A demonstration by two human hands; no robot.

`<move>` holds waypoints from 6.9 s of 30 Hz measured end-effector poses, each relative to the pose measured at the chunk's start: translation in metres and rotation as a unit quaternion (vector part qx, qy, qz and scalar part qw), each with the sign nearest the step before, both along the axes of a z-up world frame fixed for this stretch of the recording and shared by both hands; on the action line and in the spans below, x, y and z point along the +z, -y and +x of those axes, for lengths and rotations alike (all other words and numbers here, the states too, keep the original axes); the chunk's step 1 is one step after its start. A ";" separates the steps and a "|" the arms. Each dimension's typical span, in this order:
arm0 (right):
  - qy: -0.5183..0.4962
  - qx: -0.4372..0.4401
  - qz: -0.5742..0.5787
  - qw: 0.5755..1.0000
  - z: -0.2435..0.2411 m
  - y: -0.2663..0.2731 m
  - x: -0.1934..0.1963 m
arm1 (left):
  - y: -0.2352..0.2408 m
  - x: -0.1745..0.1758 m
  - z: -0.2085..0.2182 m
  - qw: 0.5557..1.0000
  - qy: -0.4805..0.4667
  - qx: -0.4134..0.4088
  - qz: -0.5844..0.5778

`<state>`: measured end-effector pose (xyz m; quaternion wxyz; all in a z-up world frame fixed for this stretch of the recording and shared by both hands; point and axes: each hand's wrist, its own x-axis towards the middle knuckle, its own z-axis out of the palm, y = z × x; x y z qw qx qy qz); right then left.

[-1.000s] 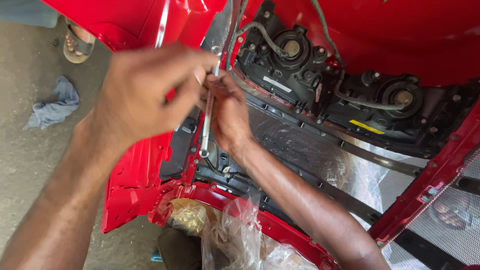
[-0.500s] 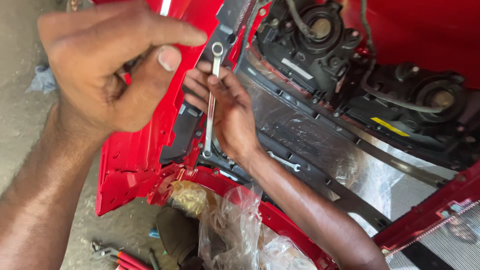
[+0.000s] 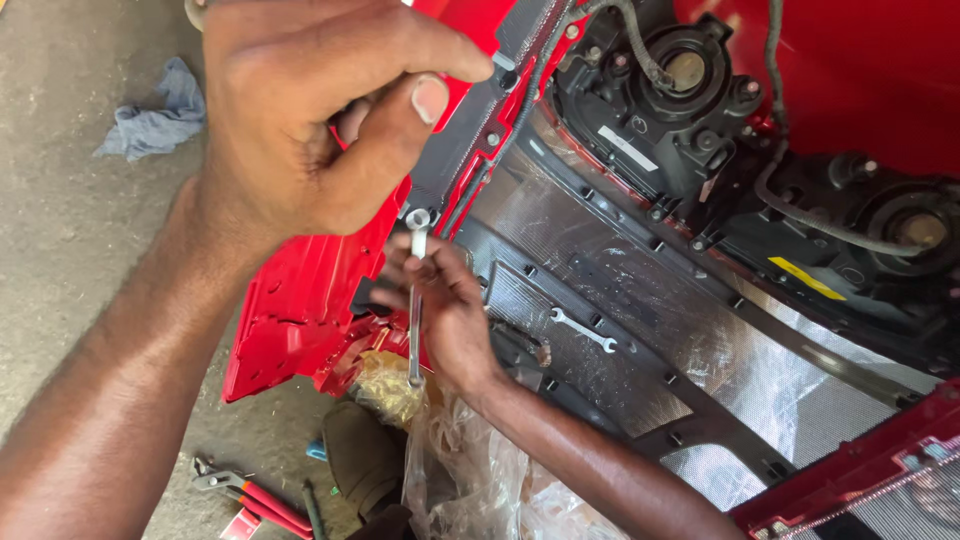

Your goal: The person uses wrenches and a screwdriver to tighten bolts and secure components inside a red machinery housing, receiving tools from a nearby person and handling various small fasteners.

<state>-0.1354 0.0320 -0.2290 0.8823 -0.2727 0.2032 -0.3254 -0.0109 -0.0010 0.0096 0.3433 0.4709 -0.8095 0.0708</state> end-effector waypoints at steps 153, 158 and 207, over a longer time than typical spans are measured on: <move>-0.288 -0.556 0.198 0.754 -0.295 -0.037 -0.035 | 0.071 -0.201 -0.449 0.449 -0.438 -0.369 0.686; -0.269 -0.600 0.164 0.736 -0.300 -0.020 -0.025 | 0.100 -0.198 -0.466 0.406 -0.536 -0.396 0.625; -0.099 -0.760 0.118 0.631 -0.286 -0.078 -0.011 | 0.034 -0.215 -0.444 0.606 0.056 -0.379 0.697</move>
